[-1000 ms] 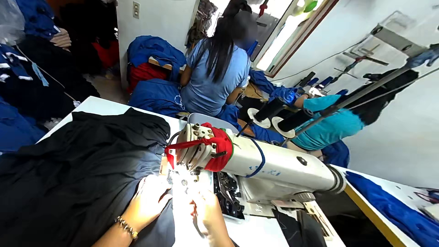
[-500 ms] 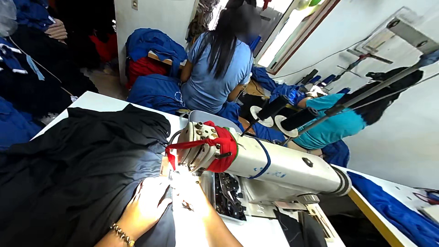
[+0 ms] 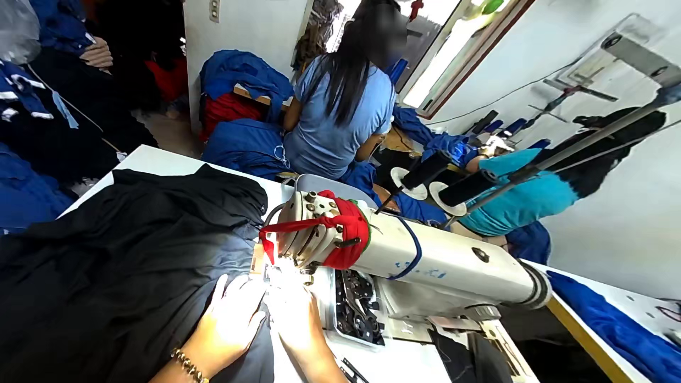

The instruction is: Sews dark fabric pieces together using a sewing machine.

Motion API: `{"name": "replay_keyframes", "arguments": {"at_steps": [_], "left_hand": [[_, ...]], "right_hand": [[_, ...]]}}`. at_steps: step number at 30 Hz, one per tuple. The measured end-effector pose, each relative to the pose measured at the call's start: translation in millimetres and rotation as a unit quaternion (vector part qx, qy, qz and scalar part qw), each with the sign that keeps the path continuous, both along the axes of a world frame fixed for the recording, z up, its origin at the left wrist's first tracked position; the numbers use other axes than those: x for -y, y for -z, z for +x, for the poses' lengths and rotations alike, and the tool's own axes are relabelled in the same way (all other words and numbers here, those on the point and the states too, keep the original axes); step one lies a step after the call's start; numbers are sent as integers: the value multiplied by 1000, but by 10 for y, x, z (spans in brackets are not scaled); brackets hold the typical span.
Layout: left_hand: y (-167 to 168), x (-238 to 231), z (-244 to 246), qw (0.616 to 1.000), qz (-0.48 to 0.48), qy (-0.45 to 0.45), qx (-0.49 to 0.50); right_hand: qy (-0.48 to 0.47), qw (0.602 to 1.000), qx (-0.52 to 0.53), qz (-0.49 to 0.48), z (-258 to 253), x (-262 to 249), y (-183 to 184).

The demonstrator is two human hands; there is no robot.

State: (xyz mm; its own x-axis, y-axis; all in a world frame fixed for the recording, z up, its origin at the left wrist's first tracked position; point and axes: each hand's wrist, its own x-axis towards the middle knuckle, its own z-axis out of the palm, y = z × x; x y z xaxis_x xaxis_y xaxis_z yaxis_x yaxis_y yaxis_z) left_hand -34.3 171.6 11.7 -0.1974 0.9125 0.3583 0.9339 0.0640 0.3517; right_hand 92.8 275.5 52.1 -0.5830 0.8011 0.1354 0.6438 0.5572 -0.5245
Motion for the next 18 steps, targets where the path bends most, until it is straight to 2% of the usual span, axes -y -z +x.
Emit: {"name": "replay_keyframes", "arguments": {"at_steps": [1, 3, 8, 11, 13, 18], "left_hand": [[0, 10, -1, 1000, 2, 0, -1], [-2, 19, -16, 1000, 1, 1, -14], [-21, 28, -60, 1000, -24, 9, -14], [-20, 35, -67, 999, -30, 12, -9], [-17, 30, -75, 999, -28, 12, -10], [-31, 10, -116, 999, -31, 19, -6]], "right_hand": [[-28, 998, 1, 64, 51, 42, 72], [-55, 991, 48, 111, 108, 108, 115], [-46, 984, 143, 94, 68, 193, 80], [-47, 983, 172, 45, 50, 177, 28], [-51, 982, 178, 21, 50, 161, 2], [-52, 986, 154, 36, 45, 133, 51]]}}
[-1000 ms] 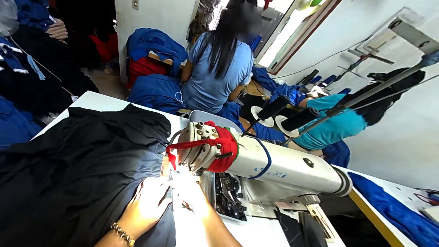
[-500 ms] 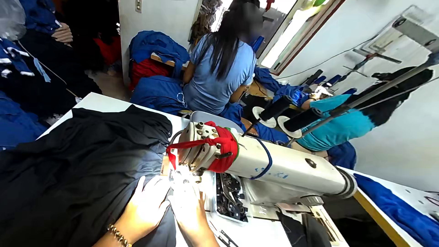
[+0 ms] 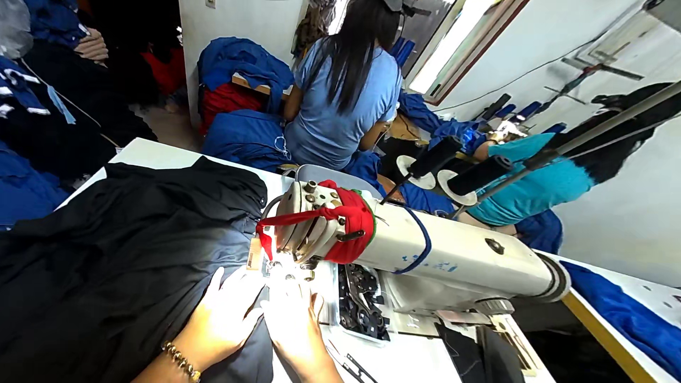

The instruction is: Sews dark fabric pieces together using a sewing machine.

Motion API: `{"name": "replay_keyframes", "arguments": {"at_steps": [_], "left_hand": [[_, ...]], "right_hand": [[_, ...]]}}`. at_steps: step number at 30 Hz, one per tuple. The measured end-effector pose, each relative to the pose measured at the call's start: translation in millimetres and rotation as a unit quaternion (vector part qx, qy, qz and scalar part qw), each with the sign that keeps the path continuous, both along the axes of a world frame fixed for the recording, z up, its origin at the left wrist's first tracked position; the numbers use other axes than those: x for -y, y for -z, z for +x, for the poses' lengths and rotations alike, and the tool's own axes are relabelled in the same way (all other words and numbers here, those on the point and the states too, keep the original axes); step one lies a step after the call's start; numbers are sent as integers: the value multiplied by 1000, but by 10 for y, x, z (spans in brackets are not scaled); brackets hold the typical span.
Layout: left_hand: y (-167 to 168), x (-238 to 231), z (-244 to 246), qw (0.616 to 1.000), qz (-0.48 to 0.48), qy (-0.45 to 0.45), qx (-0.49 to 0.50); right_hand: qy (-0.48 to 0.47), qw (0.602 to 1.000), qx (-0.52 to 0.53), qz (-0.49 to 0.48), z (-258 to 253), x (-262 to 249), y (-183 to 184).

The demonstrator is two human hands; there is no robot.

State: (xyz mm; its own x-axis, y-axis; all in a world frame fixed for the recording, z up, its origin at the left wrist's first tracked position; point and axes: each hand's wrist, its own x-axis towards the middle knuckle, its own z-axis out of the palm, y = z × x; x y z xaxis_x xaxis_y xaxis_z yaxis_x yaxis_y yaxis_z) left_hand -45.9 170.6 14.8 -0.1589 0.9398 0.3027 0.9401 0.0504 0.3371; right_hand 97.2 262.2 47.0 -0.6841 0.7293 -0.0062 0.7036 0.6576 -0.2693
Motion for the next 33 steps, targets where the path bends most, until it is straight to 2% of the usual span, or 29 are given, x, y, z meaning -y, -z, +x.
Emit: {"name": "replay_keyframes", "arguments": {"at_steps": [5, 10, 20, 27, 33], "left_hand": [[22, -8, -5, 1000, 27, -3, -2], [25, -7, -4, 1000, 23, 1, 1], [-28, -66, -60, 1000, -21, 1, 15], [-15, -80, -78, 1000, -14, 1, 13], [-36, -162, -165, 999, -51, 7, 4]], "right_hand": [[1, 1000, -2, -8, -5, -29, -25], [11, 998, 7, -54, -10, -68, -53], [23, 998, 3, -58, -53, -91, -66], [33, 997, 11, -75, -79, -117, -67], [15, 997, -59, -43, 51, -44, -38]]}}
